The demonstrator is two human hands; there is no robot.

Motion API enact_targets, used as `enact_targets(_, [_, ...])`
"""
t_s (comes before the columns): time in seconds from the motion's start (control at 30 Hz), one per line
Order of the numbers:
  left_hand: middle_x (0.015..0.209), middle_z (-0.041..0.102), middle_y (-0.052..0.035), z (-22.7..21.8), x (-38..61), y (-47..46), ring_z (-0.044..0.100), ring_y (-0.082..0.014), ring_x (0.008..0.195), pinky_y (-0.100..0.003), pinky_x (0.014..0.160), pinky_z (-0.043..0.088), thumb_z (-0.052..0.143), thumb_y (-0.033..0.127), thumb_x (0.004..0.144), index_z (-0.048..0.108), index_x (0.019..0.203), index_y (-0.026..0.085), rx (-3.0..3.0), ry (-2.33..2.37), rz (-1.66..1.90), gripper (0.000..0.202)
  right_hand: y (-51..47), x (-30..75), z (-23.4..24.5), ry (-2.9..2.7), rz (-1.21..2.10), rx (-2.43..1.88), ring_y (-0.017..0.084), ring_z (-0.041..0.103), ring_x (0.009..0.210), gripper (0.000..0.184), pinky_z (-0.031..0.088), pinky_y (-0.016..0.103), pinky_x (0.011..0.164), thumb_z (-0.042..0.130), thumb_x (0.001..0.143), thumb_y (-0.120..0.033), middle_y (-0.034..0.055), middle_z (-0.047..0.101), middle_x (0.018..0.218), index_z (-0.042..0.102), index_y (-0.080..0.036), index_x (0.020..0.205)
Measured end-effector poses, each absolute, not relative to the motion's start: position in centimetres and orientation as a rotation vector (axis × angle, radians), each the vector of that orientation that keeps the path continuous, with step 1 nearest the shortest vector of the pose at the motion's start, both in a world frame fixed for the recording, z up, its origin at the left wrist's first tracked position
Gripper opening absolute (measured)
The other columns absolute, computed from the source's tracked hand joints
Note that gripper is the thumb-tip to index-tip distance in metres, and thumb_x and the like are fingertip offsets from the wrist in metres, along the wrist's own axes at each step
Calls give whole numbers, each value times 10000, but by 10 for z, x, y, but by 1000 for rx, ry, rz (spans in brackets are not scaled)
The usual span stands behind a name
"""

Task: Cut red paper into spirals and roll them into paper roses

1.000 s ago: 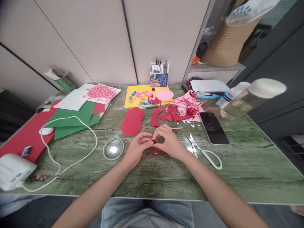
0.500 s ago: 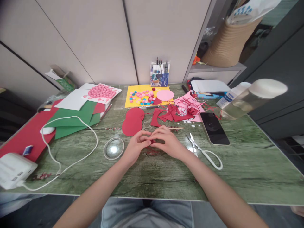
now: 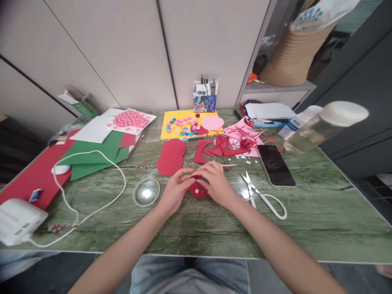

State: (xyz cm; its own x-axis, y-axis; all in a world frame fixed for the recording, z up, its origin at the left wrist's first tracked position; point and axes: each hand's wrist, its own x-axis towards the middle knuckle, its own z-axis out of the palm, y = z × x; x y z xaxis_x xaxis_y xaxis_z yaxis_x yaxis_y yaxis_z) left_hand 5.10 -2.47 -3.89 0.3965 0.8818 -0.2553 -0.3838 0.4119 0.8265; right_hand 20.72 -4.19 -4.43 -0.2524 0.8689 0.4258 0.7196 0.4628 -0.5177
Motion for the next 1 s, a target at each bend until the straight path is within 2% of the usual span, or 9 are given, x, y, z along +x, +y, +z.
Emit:
enact_targets(0.5, [791,690,-24,-41,50,-26,617,-111,712,-227,691,449,701,162,652,585,904,149,803,764,869,277,-39,210,-38,-1932,381,-1280,221,520,880,67,415,383,778,677,750,-253,45,632,825,632,-216,782])
enact_targets(0.77, [807,681,-25,-42,51,-27,618,-118,717,-242,707,452,707,167,643,598,888,151,866,780,855,268,-39,211,-34,-1954,447,-1288,216,514,889,135,402,380,788,705,709,-193,27,628,839,572,-214,708])
enact_targets(0.9, [758,678,-14,-43,51,-27,620,-110,697,-233,701,456,716,163,638,591,883,149,879,802,847,275,-39,211,-33,-1980,456,-1278,212,509,885,153,399,370,787,715,702,-199,23,620,833,562,-210,713])
enact_targets(1.0, [770,688,-15,-43,50,-26,624,-110,683,-235,687,465,720,177,638,588,899,151,858,820,881,294,-39,214,-33,-1998,462,-1256,212,511,907,140,407,373,808,713,714,-242,33,626,864,603,-212,795])
